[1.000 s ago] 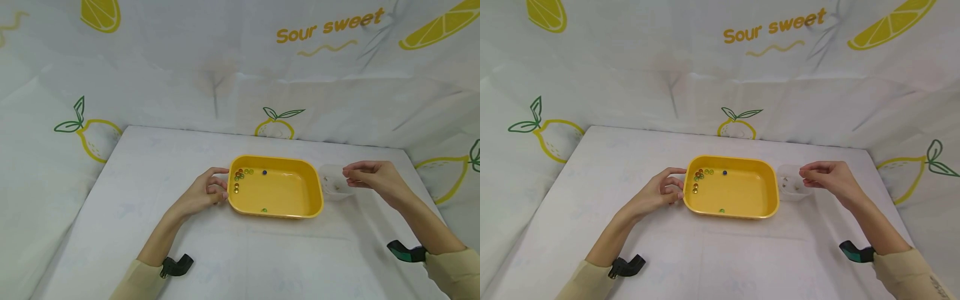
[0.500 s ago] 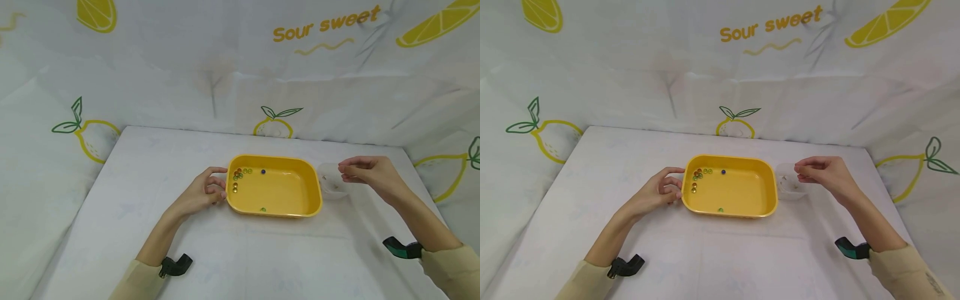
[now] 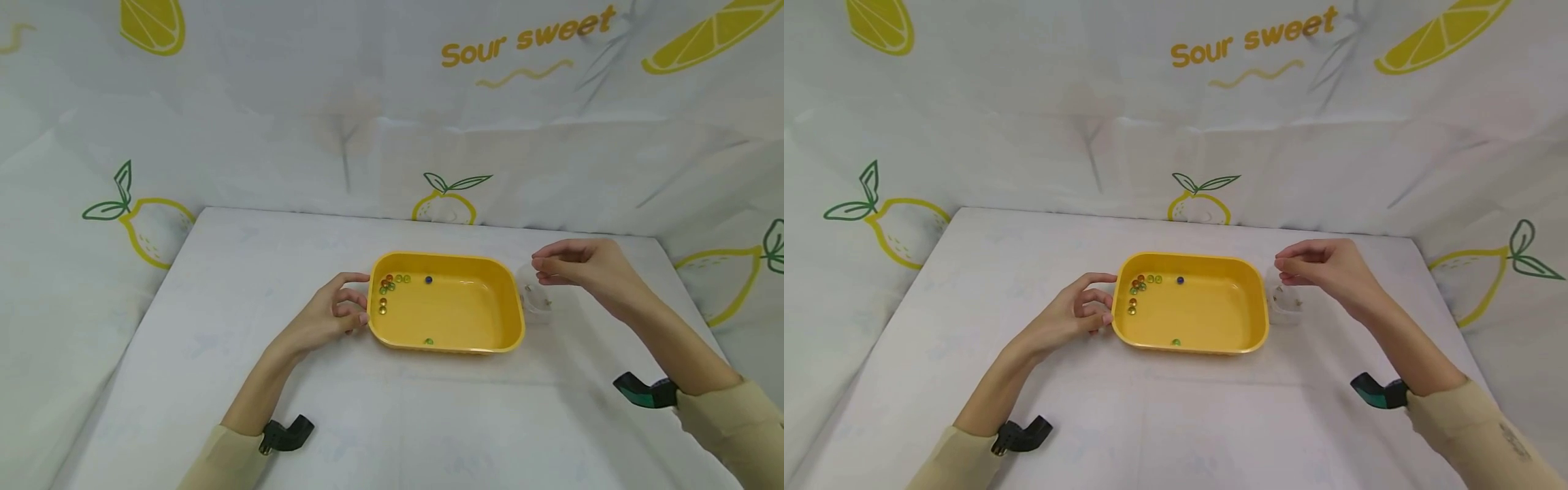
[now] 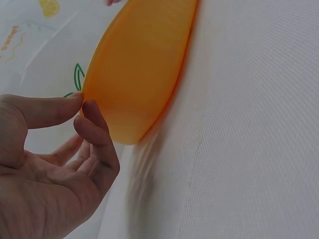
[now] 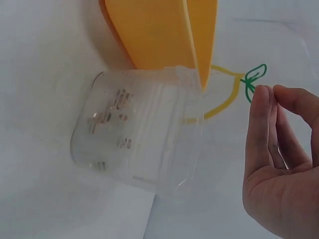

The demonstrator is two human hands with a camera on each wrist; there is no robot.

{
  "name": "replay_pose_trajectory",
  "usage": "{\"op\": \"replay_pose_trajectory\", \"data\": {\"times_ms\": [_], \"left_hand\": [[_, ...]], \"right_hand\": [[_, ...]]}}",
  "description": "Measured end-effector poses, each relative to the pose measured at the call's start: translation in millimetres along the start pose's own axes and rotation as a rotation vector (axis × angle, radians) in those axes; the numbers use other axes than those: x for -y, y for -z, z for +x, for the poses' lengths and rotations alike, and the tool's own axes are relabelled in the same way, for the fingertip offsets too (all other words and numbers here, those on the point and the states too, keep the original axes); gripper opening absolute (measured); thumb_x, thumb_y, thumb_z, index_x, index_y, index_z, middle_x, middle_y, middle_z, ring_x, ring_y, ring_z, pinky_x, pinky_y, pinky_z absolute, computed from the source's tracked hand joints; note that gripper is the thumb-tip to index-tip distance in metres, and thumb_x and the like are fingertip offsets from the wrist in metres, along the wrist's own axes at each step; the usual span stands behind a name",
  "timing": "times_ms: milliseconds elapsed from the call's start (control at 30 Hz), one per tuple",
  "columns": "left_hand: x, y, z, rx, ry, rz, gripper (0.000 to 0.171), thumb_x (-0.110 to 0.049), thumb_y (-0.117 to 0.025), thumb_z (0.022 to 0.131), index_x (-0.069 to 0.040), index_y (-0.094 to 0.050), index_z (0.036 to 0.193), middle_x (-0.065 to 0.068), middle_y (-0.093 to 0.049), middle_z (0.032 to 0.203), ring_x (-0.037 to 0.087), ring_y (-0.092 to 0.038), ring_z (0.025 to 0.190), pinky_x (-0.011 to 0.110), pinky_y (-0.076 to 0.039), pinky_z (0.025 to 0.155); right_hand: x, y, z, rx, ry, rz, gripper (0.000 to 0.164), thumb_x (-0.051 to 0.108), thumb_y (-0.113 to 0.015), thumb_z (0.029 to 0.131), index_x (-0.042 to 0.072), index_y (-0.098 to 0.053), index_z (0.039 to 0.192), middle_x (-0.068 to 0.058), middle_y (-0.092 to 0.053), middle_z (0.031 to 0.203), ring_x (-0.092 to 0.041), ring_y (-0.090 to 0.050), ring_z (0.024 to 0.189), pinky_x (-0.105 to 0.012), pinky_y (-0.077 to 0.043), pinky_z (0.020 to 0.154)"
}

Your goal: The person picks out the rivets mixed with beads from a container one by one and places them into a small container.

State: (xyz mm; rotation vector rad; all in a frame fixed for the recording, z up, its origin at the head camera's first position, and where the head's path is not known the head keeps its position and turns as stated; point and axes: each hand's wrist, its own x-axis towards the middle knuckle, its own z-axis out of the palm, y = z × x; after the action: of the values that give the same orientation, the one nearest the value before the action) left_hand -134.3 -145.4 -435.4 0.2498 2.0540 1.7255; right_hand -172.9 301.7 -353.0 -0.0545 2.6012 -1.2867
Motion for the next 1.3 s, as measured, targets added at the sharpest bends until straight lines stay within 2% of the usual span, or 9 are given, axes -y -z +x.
{"op": "replay_pose_trajectory", "data": {"times_ms": [267,500,800,1000,1300], "left_hand": [[-0.1,0.1,-0.2,-0.006,0.0,0.002,0.068,-0.005,-0.074,0.099,-0.017,-0.045,0.159,0.015,-0.067,0.119,0.026,-0.065,0.086,0.027,-0.052,0.07],[-0.6,0.3,0.2,-0.01,0.003,0.006,0.068,-0.005,-0.074,0.099,-0.017,-0.045,0.159,0.015,-0.067,0.119,0.026,-0.065,0.085,0.025,-0.052,0.07],[0.5,0.7,0.7,-0.008,0.002,-0.004,0.068,-0.003,-0.073,0.098,-0.017,-0.045,0.158,0.014,-0.066,0.119,0.026,-0.064,0.085,0.025,-0.052,0.071],[0.6,1.1,0.4,-0.009,0.003,-0.01,0.068,-0.003,-0.074,0.098,-0.017,-0.045,0.158,0.014,-0.066,0.119,0.026,-0.064,0.085,0.026,-0.052,0.071],[-0.5,0.7,-0.1,-0.007,-0.001,-0.005,0.068,-0.003,-0.073,0.098,-0.016,-0.045,0.158,0.014,-0.067,0.118,0.027,-0.065,0.085,0.025,-0.053,0.071]], "right_hand": [[33,-18,13,0.08,0.029,0.037,0.037,0.027,-0.075,0.104,-0.003,-0.072,0.127,0.013,-0.081,0.1,-0.011,-0.08,0.092,-0.022,-0.065,0.083],[61,-37,23,0.153,0.032,0.062,0.036,0.024,-0.077,0.102,-0.004,-0.073,0.125,-0.001,-0.082,0.105,-0.015,-0.08,0.093,-0.033,-0.067,0.088],[74,-58,34,0.206,0.031,0.093,0.033,0.023,-0.08,0.1,-0.004,-0.075,0.119,-0.005,-0.08,0.1,-0.02,-0.08,0.093,-0.033,-0.068,0.086],[81,-70,38,0.249,0.074,0.138,0.03,0.02,-0.08,0.099,-0.004,-0.076,0.117,-0.007,-0.079,0.1,-0.024,-0.081,0.091,-0.039,-0.068,0.088],[92,-88,44,0.288,0.105,0.159,0.026,0.015,-0.08,0.098,-0.005,-0.077,0.114,-0.011,-0.08,0.099,-0.023,-0.081,0.089,-0.041,-0.068,0.087]]}}
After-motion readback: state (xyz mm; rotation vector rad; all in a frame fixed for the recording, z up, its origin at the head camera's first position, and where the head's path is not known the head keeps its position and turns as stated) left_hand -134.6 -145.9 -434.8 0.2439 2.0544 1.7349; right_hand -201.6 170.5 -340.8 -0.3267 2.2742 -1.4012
